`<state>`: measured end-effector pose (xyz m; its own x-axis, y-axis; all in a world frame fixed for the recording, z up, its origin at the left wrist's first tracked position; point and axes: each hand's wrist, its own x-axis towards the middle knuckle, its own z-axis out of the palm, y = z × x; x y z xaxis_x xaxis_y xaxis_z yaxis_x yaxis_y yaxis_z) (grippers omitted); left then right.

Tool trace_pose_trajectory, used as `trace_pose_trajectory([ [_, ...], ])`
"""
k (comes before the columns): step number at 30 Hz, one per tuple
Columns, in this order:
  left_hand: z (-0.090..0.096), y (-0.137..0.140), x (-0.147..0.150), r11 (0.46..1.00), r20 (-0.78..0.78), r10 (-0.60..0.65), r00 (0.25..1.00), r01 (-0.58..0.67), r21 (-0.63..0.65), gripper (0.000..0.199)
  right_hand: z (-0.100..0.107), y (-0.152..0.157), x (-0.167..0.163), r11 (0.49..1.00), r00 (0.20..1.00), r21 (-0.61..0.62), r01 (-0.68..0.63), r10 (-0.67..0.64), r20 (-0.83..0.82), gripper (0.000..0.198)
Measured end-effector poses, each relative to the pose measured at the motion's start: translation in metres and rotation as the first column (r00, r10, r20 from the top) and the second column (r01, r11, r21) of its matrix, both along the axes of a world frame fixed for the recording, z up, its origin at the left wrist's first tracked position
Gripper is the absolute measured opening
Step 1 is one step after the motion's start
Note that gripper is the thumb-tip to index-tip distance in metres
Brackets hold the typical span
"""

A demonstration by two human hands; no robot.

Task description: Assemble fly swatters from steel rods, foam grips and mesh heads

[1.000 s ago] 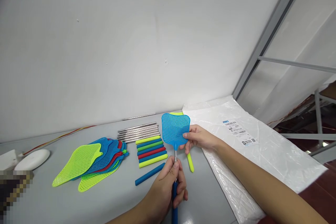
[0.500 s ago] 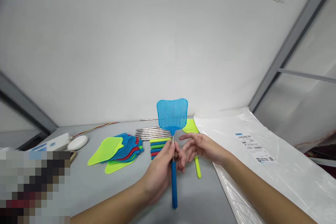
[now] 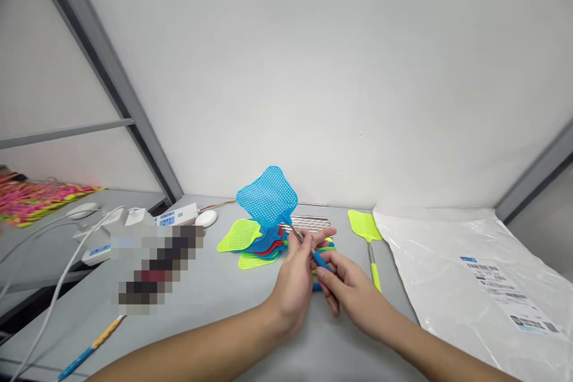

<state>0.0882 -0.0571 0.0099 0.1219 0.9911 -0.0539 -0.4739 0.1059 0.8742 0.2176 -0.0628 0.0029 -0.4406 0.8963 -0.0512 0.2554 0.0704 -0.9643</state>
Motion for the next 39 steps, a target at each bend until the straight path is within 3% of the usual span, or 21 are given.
trace_pose_trajectory([
  [4, -0.007, 0.011, -0.030, 0.991, 0.077, 0.118, 0.990, -0.122, 0.047, 0.047, -0.003, -0.003, -0.009, 0.988, 0.993, 0.147, 0.040, -0.055, 0.103, 0.037],
  [7, -0.007, 0.029, -0.057, 0.965, 0.153, 0.261, 0.953, -0.261, -0.018, 0.052, -0.001, 0.001, -0.008, 0.978, 0.985, 0.205, 0.047, -0.080, 0.155, 0.036],
  [10, -0.011, 0.041, -0.073, 0.909, 0.106, 0.417, 0.903, -0.412, -0.070, 0.046, -0.003, 0.005, -0.011, 0.979, 0.975, 0.200, 0.035, -0.077, 0.206, 0.038],
  [12, -0.016, 0.042, -0.076, 0.894, 0.030, 0.444, 0.895, -0.441, -0.083, 0.044, -0.006, 0.004, -0.016, 0.980, 0.974, 0.201, 0.015, -0.060, 0.221, 0.039],
  [19, -0.024, 0.039, -0.077, 0.911, -0.132, 0.403, 0.905, -0.383, 0.155, 0.040, -0.009, -0.004, -0.030, 0.995, 0.976, 0.073, 0.068, -0.081, 0.201, 0.039],
  [26, -0.028, 0.043, -0.074, 0.923, -0.228, 0.377, 0.898, -0.343, 0.173, 0.039, -0.018, -0.003, -0.028, 0.981, 0.991, -0.162, 0.105, -0.088, 0.104, 0.048],
  [39, -0.036, 0.046, -0.073, 0.934, -0.267, 0.322, 0.908, -0.257, 0.250, 0.036, -0.018, 0.006, -0.024, 0.999, 0.997, -0.028, 0.047, -0.045, 0.066, 0.037],
])
